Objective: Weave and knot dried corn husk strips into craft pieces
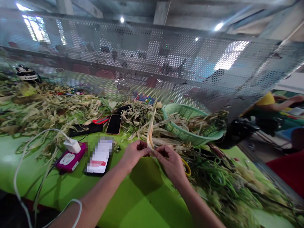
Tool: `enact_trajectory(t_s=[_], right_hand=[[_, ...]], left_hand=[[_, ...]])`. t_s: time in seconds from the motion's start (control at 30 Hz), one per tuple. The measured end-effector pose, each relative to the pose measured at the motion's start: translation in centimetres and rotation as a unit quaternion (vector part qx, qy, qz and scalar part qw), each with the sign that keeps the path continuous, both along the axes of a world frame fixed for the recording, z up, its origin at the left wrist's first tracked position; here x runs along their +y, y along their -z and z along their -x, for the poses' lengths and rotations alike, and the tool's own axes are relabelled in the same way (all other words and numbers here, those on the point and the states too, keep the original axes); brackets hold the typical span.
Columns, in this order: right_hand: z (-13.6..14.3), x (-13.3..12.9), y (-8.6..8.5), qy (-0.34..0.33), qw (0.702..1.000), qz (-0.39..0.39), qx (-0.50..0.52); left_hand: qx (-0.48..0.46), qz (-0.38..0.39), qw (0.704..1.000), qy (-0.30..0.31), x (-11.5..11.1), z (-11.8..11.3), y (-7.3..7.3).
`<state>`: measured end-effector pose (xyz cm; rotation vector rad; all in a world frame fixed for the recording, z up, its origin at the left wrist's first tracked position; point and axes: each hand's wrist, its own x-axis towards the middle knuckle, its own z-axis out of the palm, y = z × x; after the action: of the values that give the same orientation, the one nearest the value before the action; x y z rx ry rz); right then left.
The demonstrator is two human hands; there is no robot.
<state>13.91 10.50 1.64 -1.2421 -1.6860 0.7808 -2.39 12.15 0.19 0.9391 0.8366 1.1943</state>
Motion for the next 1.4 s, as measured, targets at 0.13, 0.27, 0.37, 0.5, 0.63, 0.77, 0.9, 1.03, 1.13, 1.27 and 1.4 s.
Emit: enact_trajectory(t_s=[0.13, 0.27, 0.37, 0.5, 0.63, 0.77, 0.9, 1.03, 1.13, 1.27, 1.4], right_hand=[[-0.4, 0.4, 0.1, 0.045, 0.997, -0.031, 0.056], [-0.8, 0.6, -0.5, 0.08, 0.989, -0.021, 0.124], [-1.4, 0.8, -0.8, 0.098, 0.983, -0.015, 0.154], [-2.5, 1.2, -1.3, 0.125, 0.97, -0.011, 0.208], [-3.6, 1.2, -1.9, 0.164, 0.959, -0.091, 0.21], [-3.4, 0.7, -2.1, 0.129, 0.979, -0.159, 0.017], [-2.0, 0.4, -1.6, -0.022, 0.975, -0.089, -0.205], [-0.5, 0.1, -1.0, -0.017, 0.991, -0.036, -0.13], [0.2, -0.1, -0.5, -0.012, 1.0, 0.004, -0.011], [0.3, 0.0, 0.1, 0.013, 0.998, 0.022, 0.054], [-0.3, 0.4, 0.3, 0.026, 0.998, 0.023, 0.054]], left_hand=[[0.011, 0.021, 0.999, -0.026, 0.1, 0.0, -0.3], [0.041, 0.053, 0.995, -0.076, 0.2, 0.3, -0.4], [0.049, 0.071, 0.992, -0.091, 0.4, 0.6, -0.3], [0.049, 0.066, 0.99, -0.113, 0.6, 0.7, -0.2], [0.07, 0.061, 0.984, -0.15, 0.9, 0.7, -0.1], [0.081, 0.028, 0.981, -0.173, 1.0, 0.9, -0.1], [0.121, -0.028, 0.976, -0.178, 0.6, 0.8, -0.1], [0.174, -0.075, 0.971, -0.147, -0.4, 0.1, -0.1], [0.163, -0.103, 0.978, -0.081, -1.2, -0.9, -0.2], [0.102, -0.085, 0.991, 0.007, -1.8, -1.8, -0.3], [0.083, -0.053, 0.995, 0.022, -1.5, -1.8, -0.1]])
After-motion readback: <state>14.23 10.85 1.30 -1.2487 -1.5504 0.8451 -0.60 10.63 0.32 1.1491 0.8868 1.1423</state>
